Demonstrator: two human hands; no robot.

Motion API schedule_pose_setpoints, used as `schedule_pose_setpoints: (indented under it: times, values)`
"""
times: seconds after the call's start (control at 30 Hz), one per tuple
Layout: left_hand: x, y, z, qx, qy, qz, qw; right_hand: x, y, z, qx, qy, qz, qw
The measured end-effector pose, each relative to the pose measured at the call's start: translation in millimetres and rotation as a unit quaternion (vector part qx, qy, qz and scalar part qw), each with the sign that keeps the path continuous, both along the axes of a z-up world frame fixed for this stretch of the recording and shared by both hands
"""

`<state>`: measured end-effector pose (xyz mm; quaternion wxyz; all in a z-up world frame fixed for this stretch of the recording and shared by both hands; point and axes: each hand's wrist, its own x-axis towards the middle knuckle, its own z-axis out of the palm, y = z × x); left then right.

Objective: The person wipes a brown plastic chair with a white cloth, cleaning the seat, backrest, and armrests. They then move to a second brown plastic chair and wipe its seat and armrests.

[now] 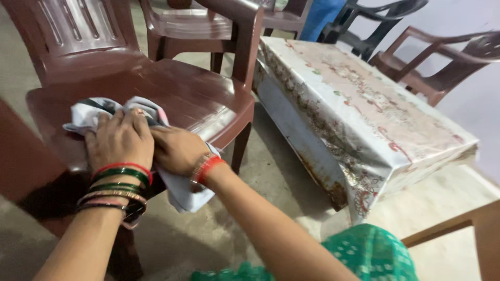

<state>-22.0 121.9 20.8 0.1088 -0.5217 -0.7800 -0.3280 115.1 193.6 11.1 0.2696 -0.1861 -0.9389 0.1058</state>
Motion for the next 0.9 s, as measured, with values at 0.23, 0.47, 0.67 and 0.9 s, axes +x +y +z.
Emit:
schedule_pose_setpoints:
  times: [0.23, 0.47, 0.67, 0.9]
  values:
    - [-12.5, -40.5, -18.4, 0.021, 0.140, 0.005, 0.990, 3.1, -8.0, 15.5, 0.011, 0.001, -0.130, 0.992]
    - [-11.5, -46.5, -15.5, 0.120, 0.097, -0.034, 0.987, -13.7, -63.1, 10.9, -0.033, 0.063, -0.063, 0.995]
    - [-10.8, -51.2, -12.9, 0.118, 0.119, -0.023, 0.986, 2.8, -62.8, 7.5, -0.030, 0.044, -0.028, 0.998]
    - [-12.4, -37.5, -28.7, 0.110, 0.085, -0.015, 0.990, -83.3, 41.6, -6.4, -0.143, -0.091, -0.102, 0.980]
